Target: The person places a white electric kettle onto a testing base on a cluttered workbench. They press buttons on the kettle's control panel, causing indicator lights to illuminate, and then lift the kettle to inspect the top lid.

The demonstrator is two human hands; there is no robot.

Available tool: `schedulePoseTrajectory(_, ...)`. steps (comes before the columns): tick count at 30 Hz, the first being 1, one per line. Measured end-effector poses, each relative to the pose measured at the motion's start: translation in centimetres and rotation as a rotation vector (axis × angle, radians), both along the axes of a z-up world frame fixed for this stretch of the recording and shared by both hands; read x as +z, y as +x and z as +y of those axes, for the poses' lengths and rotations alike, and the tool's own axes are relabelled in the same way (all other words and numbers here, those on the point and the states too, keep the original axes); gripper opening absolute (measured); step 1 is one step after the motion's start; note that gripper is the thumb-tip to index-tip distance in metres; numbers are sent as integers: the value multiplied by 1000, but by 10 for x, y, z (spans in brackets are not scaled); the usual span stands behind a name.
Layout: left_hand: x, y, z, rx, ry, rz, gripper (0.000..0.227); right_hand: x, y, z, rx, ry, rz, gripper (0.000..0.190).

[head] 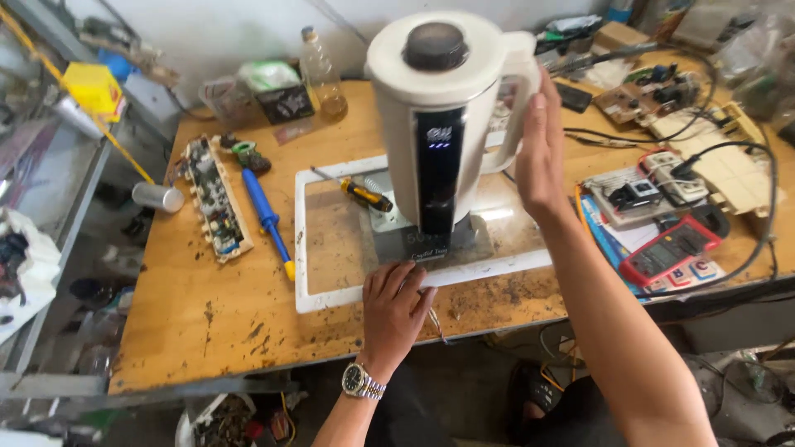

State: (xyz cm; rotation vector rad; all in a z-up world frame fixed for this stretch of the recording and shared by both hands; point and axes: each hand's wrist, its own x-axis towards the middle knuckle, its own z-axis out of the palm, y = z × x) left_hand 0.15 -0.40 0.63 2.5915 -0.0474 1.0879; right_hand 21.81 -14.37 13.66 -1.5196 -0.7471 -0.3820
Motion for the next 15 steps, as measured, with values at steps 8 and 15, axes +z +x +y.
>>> schedulePoseTrajectory(8,45,4,6,-97,-439,27,34,-29,0,-20,27,-108,-59,53)
schedulePoseTrajectory(15,149,73,36,-18,-1231,-173,65,-37,5,-30,268,-71,56,87)
